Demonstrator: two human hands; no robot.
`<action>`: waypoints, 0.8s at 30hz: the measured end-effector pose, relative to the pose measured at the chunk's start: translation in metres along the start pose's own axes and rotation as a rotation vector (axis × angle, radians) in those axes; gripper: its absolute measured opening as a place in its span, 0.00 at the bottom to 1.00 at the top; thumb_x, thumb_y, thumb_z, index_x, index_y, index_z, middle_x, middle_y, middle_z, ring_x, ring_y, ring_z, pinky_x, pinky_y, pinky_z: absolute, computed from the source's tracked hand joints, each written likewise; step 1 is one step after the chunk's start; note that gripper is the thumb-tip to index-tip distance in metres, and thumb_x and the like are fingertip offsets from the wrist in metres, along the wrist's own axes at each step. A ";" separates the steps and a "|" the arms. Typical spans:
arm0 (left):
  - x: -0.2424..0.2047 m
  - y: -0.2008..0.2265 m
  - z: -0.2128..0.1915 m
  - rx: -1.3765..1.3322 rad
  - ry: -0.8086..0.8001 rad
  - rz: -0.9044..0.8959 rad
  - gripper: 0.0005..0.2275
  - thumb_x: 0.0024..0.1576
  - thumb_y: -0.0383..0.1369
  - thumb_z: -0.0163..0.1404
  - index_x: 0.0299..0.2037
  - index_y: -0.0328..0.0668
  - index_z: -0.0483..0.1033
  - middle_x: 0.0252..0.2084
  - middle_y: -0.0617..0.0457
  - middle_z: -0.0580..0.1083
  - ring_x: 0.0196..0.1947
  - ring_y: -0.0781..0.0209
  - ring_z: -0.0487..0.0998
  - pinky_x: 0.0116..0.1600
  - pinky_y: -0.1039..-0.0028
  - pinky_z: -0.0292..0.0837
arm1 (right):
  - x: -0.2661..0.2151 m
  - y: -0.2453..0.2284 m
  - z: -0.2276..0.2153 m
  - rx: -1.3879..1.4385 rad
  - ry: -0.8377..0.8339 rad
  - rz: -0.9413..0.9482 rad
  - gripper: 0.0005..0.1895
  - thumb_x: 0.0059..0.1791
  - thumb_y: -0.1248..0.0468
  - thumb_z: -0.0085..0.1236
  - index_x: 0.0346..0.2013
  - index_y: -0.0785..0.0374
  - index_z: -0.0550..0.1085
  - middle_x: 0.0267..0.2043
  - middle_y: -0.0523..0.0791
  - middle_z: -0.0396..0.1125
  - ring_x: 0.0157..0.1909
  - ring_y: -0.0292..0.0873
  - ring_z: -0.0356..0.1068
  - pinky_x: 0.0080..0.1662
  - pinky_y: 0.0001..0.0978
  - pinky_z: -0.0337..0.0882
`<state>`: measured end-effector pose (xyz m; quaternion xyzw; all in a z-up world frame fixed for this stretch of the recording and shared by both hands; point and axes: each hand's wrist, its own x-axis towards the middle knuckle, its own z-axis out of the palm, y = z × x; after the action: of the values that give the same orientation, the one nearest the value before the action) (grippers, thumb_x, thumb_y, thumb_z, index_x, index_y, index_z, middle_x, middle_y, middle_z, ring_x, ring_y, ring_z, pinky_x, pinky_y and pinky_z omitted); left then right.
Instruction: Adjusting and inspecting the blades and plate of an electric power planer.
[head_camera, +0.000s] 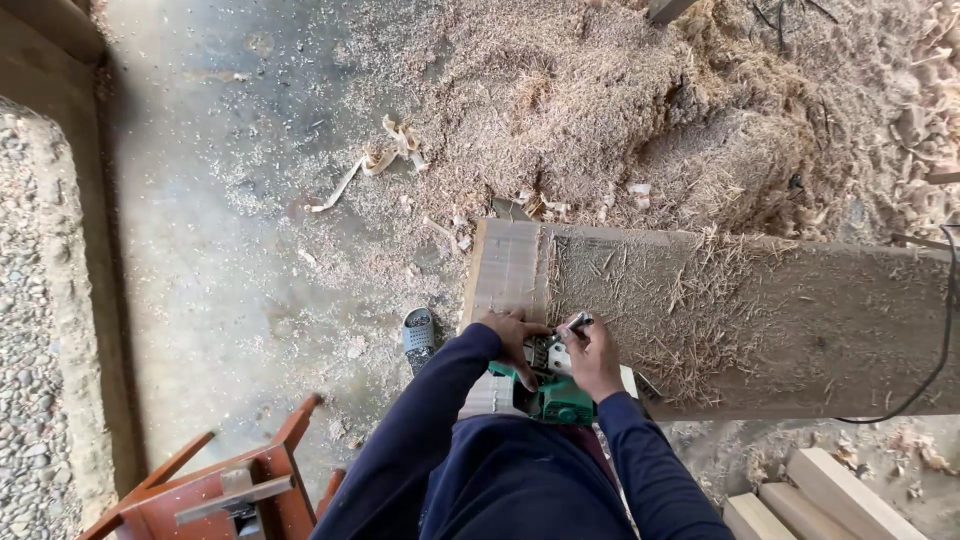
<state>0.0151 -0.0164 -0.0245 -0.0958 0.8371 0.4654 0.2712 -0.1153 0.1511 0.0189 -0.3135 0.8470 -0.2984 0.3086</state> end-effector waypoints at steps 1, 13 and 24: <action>0.000 0.001 -0.002 0.018 -0.014 -0.011 0.56 0.24 0.65 0.67 0.73 0.76 0.60 0.66 0.44 0.64 0.68 0.38 0.64 0.70 0.41 0.54 | 0.000 0.004 0.001 0.041 -0.008 0.024 0.13 0.54 0.58 0.57 0.47 0.64 0.71 0.39 0.48 0.77 0.39 0.40 0.78 0.41 0.33 0.76; 0.006 -0.005 0.003 0.029 -0.041 0.012 0.57 0.25 0.67 0.65 0.73 0.77 0.57 0.66 0.43 0.63 0.68 0.40 0.65 0.67 0.49 0.62 | -0.003 -0.003 0.003 0.001 0.007 0.181 0.21 0.52 0.54 0.58 0.54 0.64 0.69 0.43 0.48 0.77 0.40 0.42 0.79 0.40 0.35 0.80; 0.029 0.010 -0.021 -0.485 0.415 0.233 0.44 0.47 0.67 0.53 0.66 0.42 0.69 0.61 0.42 0.72 0.53 0.47 0.80 0.56 0.59 0.77 | -0.003 0.004 0.004 -0.104 0.076 0.079 0.12 0.50 0.58 0.63 0.45 0.59 0.78 0.33 0.44 0.77 0.36 0.40 0.77 0.40 0.35 0.75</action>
<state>-0.0209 -0.0259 -0.0237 -0.1539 0.7446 0.6494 0.0092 -0.1117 0.1546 0.0143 -0.2839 0.8841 -0.2534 0.2711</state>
